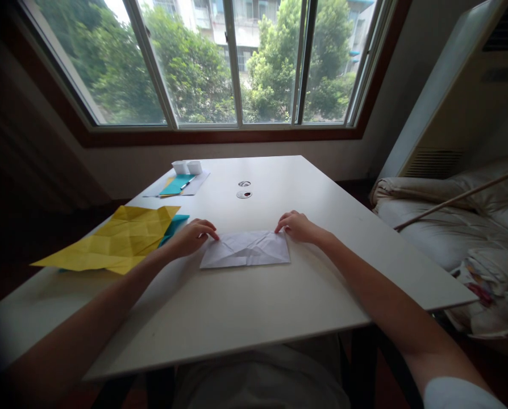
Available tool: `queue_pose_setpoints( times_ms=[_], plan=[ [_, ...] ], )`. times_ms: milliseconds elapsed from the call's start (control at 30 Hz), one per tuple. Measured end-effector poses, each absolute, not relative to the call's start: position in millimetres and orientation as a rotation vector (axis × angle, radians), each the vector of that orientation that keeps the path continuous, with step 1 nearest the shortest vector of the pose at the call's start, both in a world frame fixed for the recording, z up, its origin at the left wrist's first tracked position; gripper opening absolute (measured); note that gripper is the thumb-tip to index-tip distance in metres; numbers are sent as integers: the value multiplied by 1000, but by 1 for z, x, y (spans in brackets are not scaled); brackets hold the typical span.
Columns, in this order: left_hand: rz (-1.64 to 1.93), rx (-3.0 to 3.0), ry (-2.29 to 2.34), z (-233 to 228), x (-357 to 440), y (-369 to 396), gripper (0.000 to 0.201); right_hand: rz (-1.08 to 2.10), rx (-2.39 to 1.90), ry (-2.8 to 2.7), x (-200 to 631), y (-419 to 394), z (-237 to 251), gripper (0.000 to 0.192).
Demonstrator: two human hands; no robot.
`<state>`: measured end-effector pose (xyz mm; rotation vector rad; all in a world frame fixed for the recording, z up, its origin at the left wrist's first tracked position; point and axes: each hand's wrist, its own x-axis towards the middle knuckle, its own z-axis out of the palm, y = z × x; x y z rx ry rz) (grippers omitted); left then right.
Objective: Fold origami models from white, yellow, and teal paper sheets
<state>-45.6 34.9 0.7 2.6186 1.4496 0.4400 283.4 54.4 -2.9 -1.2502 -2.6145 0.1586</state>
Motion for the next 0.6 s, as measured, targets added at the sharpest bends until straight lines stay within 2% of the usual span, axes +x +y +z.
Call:
queue_pose_setpoints(
  times_ms=[100,200,267,367,600],
  plan=[
    [449,2762,1461,2,-27,21,33,-31,-1282,-2632,268,42,3,25],
    [319,2828,1300,-4,-6,8,49,-58,-1227,-2657,248,28,2,34],
    [195,2838,1275,-10,5,1,62,19,-1168,-2709,236,20,-3,46],
    [38,2779,1288,-16,12,-4,72,219,-1146,-2804,227,15,-14,61],
    [-95,2654,1352,-16,12,-4,79,500,-1230,-2830,228,16,-20,72]
  ],
)
